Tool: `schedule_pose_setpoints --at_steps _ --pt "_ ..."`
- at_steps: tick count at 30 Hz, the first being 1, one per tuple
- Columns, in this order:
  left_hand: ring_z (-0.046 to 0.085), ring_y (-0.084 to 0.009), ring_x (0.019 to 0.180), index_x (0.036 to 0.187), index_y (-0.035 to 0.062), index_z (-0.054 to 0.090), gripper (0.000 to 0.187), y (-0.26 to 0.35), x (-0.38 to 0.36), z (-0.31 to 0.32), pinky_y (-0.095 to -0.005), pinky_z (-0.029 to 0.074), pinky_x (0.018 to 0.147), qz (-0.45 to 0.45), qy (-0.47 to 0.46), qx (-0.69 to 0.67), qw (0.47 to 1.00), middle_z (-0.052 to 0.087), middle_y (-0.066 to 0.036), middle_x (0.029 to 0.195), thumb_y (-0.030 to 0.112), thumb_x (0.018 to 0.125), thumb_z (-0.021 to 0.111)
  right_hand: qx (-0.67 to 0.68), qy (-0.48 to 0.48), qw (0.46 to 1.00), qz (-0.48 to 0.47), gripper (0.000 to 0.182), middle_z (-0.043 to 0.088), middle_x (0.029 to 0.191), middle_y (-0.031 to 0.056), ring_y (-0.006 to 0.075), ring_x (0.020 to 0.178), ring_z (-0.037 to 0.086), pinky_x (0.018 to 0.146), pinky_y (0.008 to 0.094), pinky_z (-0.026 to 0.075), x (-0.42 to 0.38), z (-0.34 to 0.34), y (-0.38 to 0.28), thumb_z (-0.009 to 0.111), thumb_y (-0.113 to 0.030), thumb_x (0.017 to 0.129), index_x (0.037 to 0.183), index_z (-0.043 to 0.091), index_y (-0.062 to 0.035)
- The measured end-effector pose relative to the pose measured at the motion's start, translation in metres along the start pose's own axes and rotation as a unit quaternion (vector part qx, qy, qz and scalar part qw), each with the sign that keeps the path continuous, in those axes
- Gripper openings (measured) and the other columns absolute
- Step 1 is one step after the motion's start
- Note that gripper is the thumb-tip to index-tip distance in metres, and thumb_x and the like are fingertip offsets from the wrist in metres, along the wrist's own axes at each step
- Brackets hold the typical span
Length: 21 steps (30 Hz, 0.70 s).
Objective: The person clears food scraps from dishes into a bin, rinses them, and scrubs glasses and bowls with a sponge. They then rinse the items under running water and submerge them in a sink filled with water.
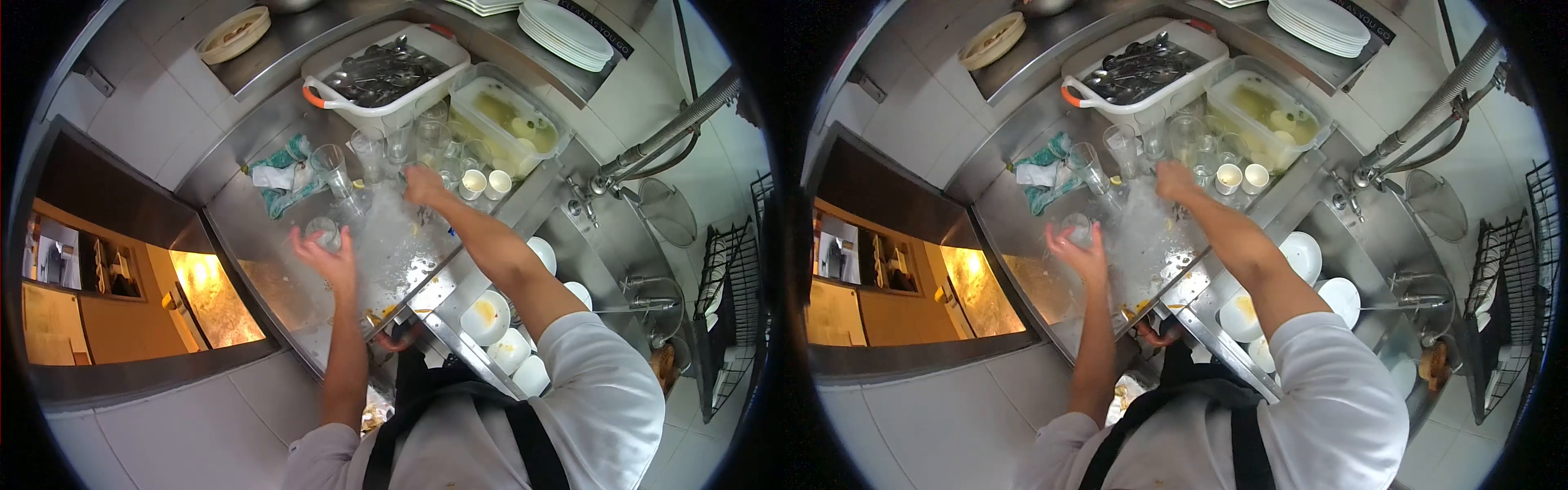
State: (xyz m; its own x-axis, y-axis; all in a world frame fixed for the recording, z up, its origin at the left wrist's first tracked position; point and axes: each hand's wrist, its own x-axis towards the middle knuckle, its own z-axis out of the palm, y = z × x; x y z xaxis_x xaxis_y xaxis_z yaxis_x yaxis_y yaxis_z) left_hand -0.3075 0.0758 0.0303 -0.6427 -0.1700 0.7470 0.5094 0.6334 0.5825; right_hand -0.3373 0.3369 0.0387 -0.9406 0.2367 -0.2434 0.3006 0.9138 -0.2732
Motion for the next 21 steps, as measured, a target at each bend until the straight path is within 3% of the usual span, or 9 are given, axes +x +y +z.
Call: schedule_pose_setpoints --at_steps 2,5,8,10,12,14,15,18,21 --pt "0.053 -0.0331 0.112 0.108 0.0000 0.057 0.037 0.039 -0.011 0.014 -0.0415 0.040 0.097 0.021 -0.090 -0.074 0.993 0.055 -0.020 0.124 0.018 0.081 0.075 0.395 -0.037 0.914 0.084 0.046 0.065 0.113 0.0137 0.0304 0.107 0.062 0.087 0.0424 0.053 -0.039 -0.022 -0.017 0.073 -0.022 0.082 0.121 0.058 -0.0041" --pt "0.059 -0.0286 0.103 0.108 -0.0021 0.062 0.031 0.045 -0.032 0.048 -0.0395 0.045 0.089 -0.080 -0.154 -0.233 0.957 0.062 -0.015 0.111 0.020 0.088 0.069 0.752 -0.134 0.630 0.140 0.049 0.066 0.104 0.0059 0.0174 0.101 0.062 0.085 0.0333 0.052 -0.079 0.000 -0.025 0.078 -0.017 0.079 0.122 0.060 -0.0054" --pt "0.066 -0.0232 0.085 0.110 -0.0004 0.064 0.040 0.037 -0.044 0.072 -0.0356 0.052 0.076 -0.388 -0.267 -0.376 0.798 0.068 -0.008 0.097 0.036 0.093 0.063 0.533 -0.147 0.810 -0.195 0.049 0.067 0.105 0.0059 0.0177 0.096 0.062 0.081 0.0329 0.051 -0.101 0.003 -0.011 0.080 -0.015 0.078 0.121 0.060 -0.0043" --pt "0.065 -0.0221 0.089 0.114 0.0009 0.064 0.043 0.030 -0.042 0.069 -0.0352 0.051 0.078 -0.584 -0.421 -0.408 0.562 0.067 -0.010 0.108 0.040 0.095 0.061 0.450 -0.082 0.875 -0.157 0.045 0.067 0.099 0.0071 0.0188 0.090 0.062 0.079 0.0334 0.050 -0.107 0.010 -0.007 0.078 -0.021 0.079 0.117 0.061 -0.0033" --pt "0.062 -0.0221 0.100 0.128 0.0008 0.055 0.058 0.034 -0.056 0.071 -0.0329 0.050 0.085 -0.554 -0.421 -0.494 0.521 0.062 -0.010 0.118 0.046 0.093 0.062 0.354 -0.011 0.927 -0.121 0.043 0.068 0.093 0.0083 0.0199 0.085 0.062 0.078 0.0338 0.049 -0.102 0.011 -0.001 0.077 -0.027 0.081 0.113 0.063 -0.0023" --pt "0.058 -0.0222 0.112 0.135 0.0002 0.048 0.064 0.035 -0.064 0.069 -0.0335 0.048 0.093 -0.519 -0.442 -0.558 0.473 0.056 -0.012 0.129 0.040 0.089 0.070 0.463 0.136 0.874 0.053 0.041 0.069 0.085 0.0144 0.0263 0.078 0.065 0.073 0.0392 0.050 -0.101 -0.010 -0.008 0.073 -0.032 0.082 0.107 0.064 -0.0014" --pt "0.054 -0.0232 0.116 0.136 -0.0001 0.047 0.066 0.033 -0.064 0.073 -0.0350 0.045 0.097 -0.459 -0.398 -0.536 0.587 0.053 -0.013 0.132 0.034 0.087 0.073 0.507 0.207 0.825 0.137 0.041 0.069 0.081 0.0174 0.0295 0.075 0.067 0.070 0.0419 0.051 -0.095 -0.025 -0.012 0.071 -0.035 0.082 0.103 0.064 -0.0009" --pt "0.046 -0.0278 0.126 0.138 -0.0008 0.043 0.075 0.022 -0.066 0.080 -0.0395 0.037 0.107 -0.294 -0.254 -0.407 0.826 0.044 -0.016 0.140 0.018 0.077 0.081 0.229 0.332 0.906 0.128 0.037 0.071 0.093 0.0211 0.0346 0.090 0.069 0.077 0.0446 0.052 -0.075 -0.061 0.013 0.068 -0.031 0.084 0.102 0.066 0.0007" --pt "0.042 -0.0338 0.129 0.140 -0.0007 0.040 0.084 0.019 -0.048 0.081 -0.0431 0.031 0.111 -0.217 -0.161 -0.261 0.927 0.041 -0.020 0.141 0.011 0.070 0.084 0.025 0.113 0.986 0.119 0.033 0.068 0.106 0.0241 0.0390 0.104 0.065 0.085 0.0463 0.053 -0.027 -0.018 0.042 0.064 -0.022 0.083 0.106 0.067 0.0014"
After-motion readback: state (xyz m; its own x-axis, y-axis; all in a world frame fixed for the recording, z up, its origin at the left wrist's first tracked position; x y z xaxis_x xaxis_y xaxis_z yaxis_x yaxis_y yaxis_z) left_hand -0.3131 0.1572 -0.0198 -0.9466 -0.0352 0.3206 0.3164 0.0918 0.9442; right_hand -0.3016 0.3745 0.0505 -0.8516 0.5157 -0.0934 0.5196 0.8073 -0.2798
